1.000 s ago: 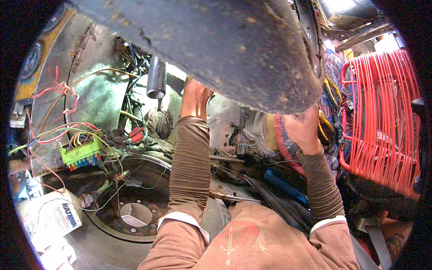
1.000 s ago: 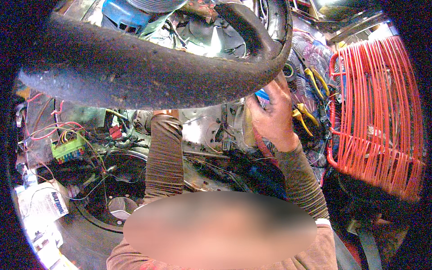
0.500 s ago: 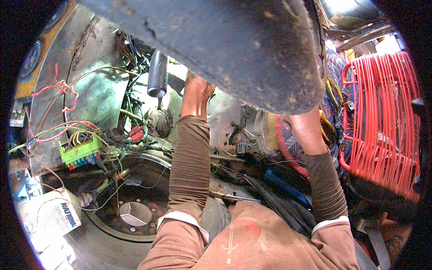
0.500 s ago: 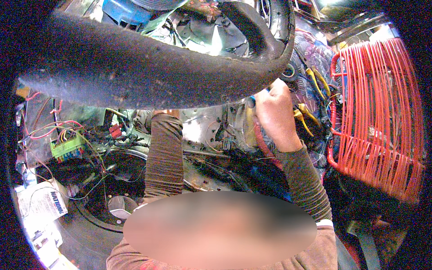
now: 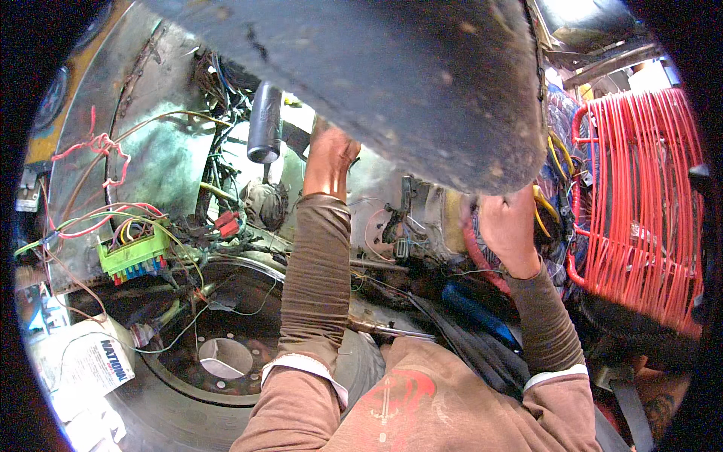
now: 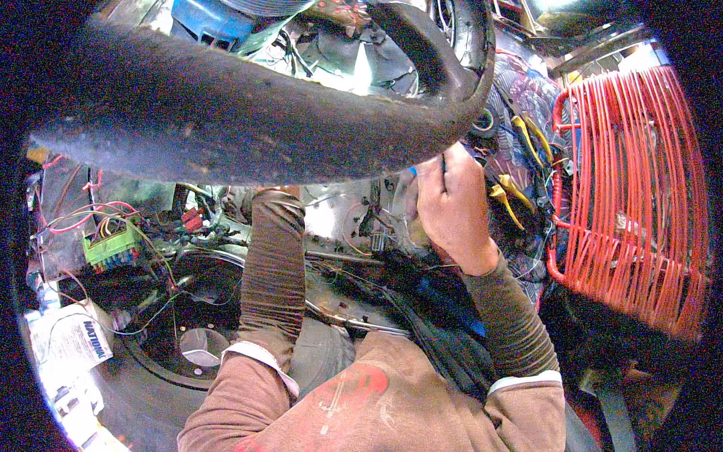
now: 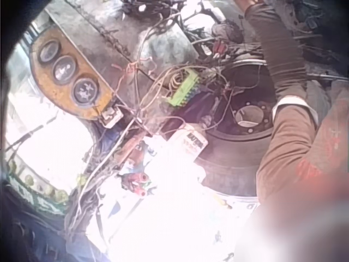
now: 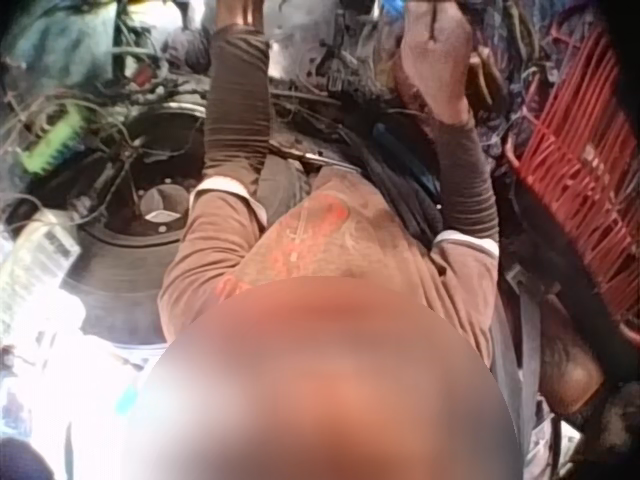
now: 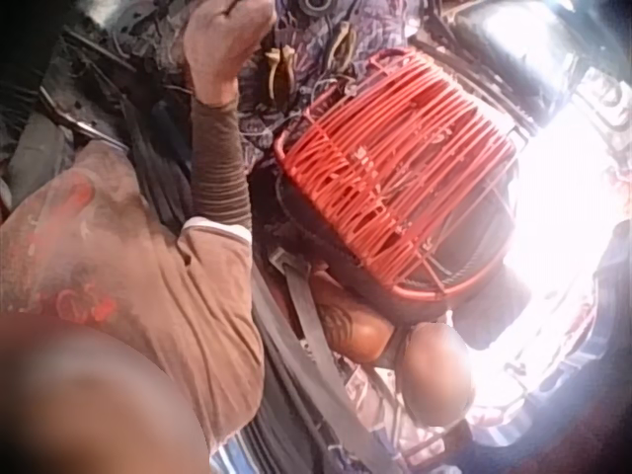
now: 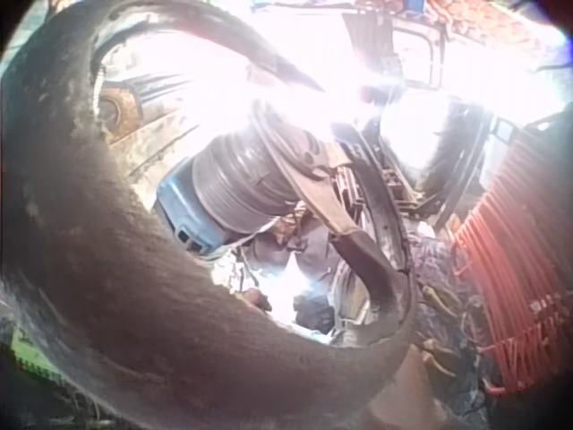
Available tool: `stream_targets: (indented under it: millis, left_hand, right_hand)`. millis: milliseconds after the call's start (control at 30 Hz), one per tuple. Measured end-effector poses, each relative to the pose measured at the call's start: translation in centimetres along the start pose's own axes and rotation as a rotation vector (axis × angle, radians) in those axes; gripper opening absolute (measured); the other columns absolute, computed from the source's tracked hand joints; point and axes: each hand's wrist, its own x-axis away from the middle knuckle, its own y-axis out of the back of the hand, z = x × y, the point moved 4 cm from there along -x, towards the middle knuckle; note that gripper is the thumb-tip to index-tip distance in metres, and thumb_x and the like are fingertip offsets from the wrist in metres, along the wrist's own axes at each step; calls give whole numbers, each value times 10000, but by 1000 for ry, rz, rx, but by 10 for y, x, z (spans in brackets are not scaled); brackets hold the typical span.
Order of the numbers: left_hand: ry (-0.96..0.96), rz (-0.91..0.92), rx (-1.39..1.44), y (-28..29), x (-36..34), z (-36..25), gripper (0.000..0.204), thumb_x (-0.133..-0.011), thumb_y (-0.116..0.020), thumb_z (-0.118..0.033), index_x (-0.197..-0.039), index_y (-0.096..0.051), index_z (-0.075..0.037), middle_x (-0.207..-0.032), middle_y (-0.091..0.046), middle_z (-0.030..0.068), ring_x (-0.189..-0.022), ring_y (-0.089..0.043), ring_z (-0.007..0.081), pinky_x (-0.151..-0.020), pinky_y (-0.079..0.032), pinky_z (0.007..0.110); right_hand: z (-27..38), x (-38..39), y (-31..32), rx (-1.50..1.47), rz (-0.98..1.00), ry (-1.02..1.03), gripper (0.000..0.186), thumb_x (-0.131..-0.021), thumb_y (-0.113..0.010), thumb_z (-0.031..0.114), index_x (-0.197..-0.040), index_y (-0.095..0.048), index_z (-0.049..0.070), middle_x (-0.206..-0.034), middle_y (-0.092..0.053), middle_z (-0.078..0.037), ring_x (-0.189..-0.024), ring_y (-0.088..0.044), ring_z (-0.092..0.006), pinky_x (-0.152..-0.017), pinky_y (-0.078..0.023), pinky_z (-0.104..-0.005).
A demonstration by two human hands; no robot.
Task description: The person works on the vehicle's steering column wiring, using a flashlight to illuminate the area and manipulating wires and connectors behind the steering wheel. The person adjusts and connects components within the exposed wiring harness.
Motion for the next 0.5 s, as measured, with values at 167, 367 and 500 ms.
stream_targets:
  millis: [167, 367, 500]
  left_hand:
    - [179, -138, 661, 11, 13, 4, 354, -807, -688, -32, -1155, -710, -90, -1197, -707, 102, -1091, -654, 333, -896, -533, 410]
    - [-266, -267, -367, -10, 10, 12, 352, -802, -675, -81, -1145, -729, -138, -1186, -713, 101, -1138, -631, 346, -988, -497, 421]
    - [-301, -292, -386, -5, 12, 8, 355, -814, -672, -88, -1161, -722, -146, -1185, -713, 97, -1108, -646, 316, -953, -511, 408]
  right_hand:
    - [-20, 1, -5, -558, 36, -607, 202, -1022, -455, 173, -989, -583, 21, -762, -617, -82, -528, -544, -191, -537, -471, -365]
    - [-8, -12, 7, -76, 135, -199, 153, -910, -601, 110, -999, -657, -1, -851, -671, -119, -673, -624, -257, -683, -529, -392]
    - [10, -13, 7, 458, 124, 459, 205, -815, -670, 82, -1004, -709, 14, -965, -687, -175, -905, -647, -341, -824, -530, -439]
